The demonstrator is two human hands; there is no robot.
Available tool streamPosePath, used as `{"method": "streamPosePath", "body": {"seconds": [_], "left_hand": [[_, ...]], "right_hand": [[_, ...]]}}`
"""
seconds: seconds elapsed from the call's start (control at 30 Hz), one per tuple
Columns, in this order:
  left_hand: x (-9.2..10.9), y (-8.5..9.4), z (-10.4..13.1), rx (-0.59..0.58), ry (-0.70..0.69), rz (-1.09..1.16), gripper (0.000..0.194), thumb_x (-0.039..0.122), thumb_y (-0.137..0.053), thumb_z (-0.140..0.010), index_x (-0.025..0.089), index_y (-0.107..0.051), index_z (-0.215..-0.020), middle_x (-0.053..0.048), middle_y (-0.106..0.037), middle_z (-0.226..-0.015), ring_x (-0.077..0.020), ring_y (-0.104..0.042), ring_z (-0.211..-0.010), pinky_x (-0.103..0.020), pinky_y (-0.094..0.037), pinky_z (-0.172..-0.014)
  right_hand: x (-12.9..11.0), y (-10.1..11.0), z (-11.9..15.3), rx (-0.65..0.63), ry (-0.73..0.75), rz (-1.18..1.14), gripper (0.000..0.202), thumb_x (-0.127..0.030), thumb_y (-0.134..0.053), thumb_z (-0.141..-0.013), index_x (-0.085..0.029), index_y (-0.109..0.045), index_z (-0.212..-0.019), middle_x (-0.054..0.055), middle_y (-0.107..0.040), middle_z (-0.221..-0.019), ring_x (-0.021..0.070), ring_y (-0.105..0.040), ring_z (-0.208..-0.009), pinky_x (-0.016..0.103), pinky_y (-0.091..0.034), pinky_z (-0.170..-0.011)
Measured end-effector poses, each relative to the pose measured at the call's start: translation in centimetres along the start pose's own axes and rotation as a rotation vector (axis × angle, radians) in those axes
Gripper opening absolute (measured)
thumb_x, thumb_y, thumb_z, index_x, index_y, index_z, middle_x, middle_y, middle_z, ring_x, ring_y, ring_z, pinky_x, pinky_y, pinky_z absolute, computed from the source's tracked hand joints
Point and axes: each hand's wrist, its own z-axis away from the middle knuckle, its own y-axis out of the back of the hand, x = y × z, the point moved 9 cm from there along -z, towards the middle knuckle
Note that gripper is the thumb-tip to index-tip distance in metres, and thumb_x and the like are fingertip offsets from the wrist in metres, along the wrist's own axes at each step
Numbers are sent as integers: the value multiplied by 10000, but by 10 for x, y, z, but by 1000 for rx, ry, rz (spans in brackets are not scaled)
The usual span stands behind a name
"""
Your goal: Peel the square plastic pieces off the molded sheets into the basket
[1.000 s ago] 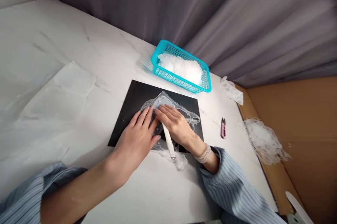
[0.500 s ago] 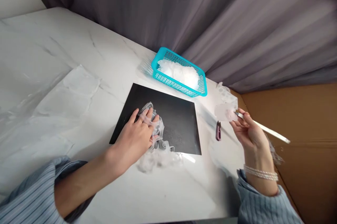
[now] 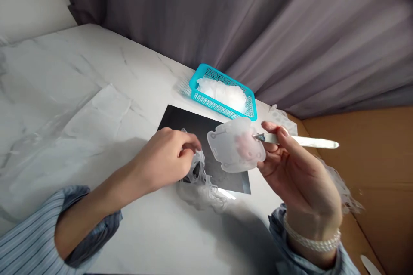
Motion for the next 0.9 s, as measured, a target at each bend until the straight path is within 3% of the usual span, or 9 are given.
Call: {"method": "streamPosePath", "body": {"seconds": [0.13, 0.23, 0.43, 0.67, 0.9], "left_hand": [[14, -4, 7, -187, -96, 669, 399, 144, -507, -846, 213, -703, -1187, -36, -769, -1027, -192, -709, -922, -323, -556, -850], [12, -11, 8, -242, -32, 872, 373, 167, -598, -872, 227, -682, -1230, -34, -783, -972, -175, -732, -867, -292, -583, -804], [10, -20, 7, -234, 51, 946, 274, 193, -670, -865, 230, -736, -1128, -5, -791, -848, -142, -747, -780, -232, -607, -754], [8, -20, 7, -231, 73, 999, 236, 183, -657, -889, 271, -755, -1085, 29, -786, -804, -107, -743, -771, -168, -601, -725], [0, -22, 7, -234, 83, 994, 221, 247, -689, -884, 290, -750, -1092, 13, -789, -941, -94, -739, -769, -153, -602, -726]], "right_hand": [[-3, -8, -3, -3, 77, 65, 125, -349, -641, -915, -300, -744, -965, -45, -732, -683, 142, -750, -699, 212, -641, -649], [-5, -5, -1, 27, 121, 125, 140, -347, -616, -926, -315, -748, -963, -38, -734, -688, 167, -747, -675, 253, -647, -595], [-7, 4, 1, 115, 126, 231, 144, -392, -625, -909, -335, -753, -946, -34, -744, -705, 188, -745, -646, 278, -640, -553], [-4, 1, -2, 77, 96, 213, 132, -380, -637, -907, -321, -746, -951, -36, -747, -725, 160, -737, -613, 240, -631, -539], [-7, 3, -1, 94, 142, 280, 157, -393, -619, -911, -305, -737, -968, -15, -732, -694, 179, -739, -597, 265, -631, -505]]}}
